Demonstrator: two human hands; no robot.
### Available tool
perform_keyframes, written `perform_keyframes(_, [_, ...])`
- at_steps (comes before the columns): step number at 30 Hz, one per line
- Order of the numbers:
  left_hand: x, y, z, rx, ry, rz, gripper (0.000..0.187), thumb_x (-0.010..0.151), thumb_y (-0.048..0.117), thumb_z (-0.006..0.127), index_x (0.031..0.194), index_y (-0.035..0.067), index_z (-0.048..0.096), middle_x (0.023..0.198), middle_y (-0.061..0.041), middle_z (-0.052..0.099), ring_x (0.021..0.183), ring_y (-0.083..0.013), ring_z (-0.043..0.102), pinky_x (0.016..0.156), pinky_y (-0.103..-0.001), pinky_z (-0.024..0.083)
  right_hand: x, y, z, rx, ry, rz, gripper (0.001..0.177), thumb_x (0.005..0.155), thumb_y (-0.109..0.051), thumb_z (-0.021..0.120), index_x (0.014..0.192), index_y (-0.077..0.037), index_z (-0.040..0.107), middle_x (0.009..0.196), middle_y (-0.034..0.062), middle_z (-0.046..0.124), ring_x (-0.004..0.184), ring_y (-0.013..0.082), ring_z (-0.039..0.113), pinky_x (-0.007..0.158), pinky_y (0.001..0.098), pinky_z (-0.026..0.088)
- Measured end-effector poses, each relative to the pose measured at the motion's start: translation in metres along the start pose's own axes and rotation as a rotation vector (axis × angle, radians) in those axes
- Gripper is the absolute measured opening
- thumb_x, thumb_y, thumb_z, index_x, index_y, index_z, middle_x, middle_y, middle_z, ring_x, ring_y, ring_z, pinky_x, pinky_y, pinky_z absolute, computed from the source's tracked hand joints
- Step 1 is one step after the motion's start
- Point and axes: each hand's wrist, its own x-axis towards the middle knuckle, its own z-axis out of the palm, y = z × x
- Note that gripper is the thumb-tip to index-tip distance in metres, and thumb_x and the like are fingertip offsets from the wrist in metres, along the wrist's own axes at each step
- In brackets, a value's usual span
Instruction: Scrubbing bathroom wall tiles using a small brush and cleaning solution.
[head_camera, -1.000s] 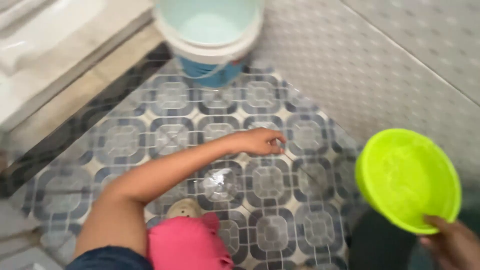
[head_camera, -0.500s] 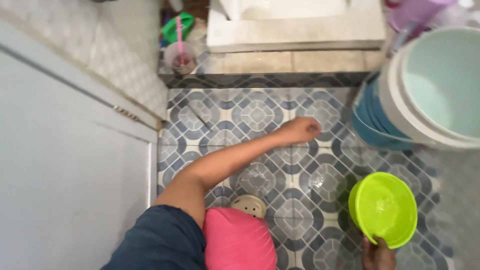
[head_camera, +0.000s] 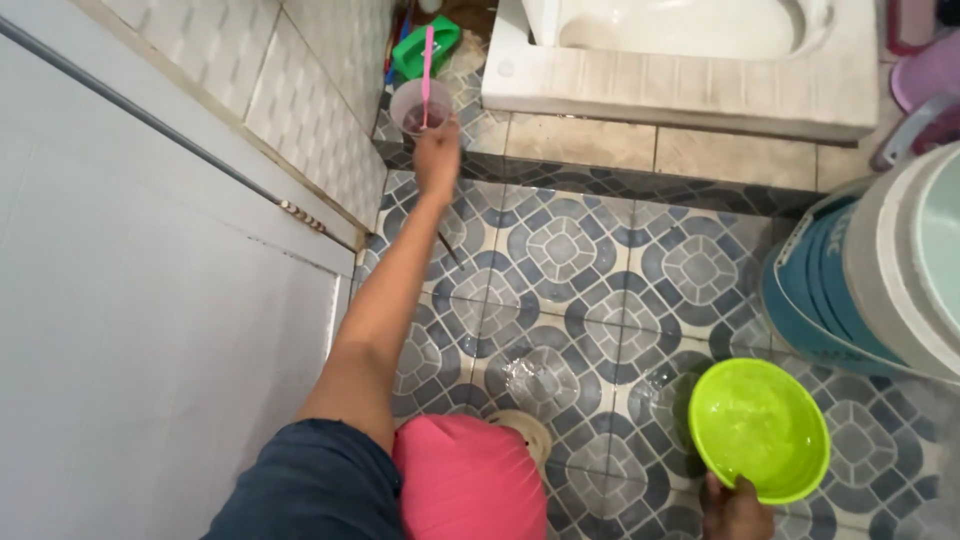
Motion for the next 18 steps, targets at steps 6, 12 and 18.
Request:
perform_keyframes(6, [0.035, -0.033, -0.027, -0.092, -0.100, -0.380, 0.059, 0.097, 0.053, 0.056, 0.073, 0.000, 0.068, 0.056, -0.011, 0.063, 0.044, -0.0242, 0.064, 0.041, -0.037, 0.050, 0.044, 0.006, -0.016, -0.094, -0.032, 0.204, 0.046, 0.106, -0.016, 0.045, 0.151, -0.008, 0.047, 0.127, 0.0151, 0.065, 0.100, 0.0297, 0.069, 0.079, 0.0404, 0.061])
perform_keyframes(12, [0.048, -0.070, -0.013, -0.222, -0.089, -0.455, 0.044, 0.097, 0.042, 0.057, 0.082, 0.003, 0.069, 0.059, -0.009, 0.066, 0.042, -0.0210, 0.062, 0.035, -0.036, 0.044, 0.000, -0.050, 0.011, -0.293, 0.034, 0.290, 0.048, 0.105, -0.020, 0.049, 0.149, -0.006, 0.040, 0.122, 0.0252, 0.061, 0.098, 0.0440, 0.064, 0.081, 0.0573, 0.056])
perform_keyframes(18, [0.038, -0.076, 0.006, -0.514, -0.041, -0.461, 0.036, 0.098, 0.031, 0.058, 0.085, -0.001, 0.067, 0.065, -0.013, 0.070, 0.044, -0.0213, 0.065, 0.036, -0.037, 0.051, -0.034, -0.064, 0.074, -0.981, 0.336, -0.700, 0.067, 0.094, -0.005, 0.077, 0.150, 0.008, 0.042, 0.128, 0.0301, 0.057, 0.106, 0.0400, 0.062, 0.087, 0.0457, 0.053])
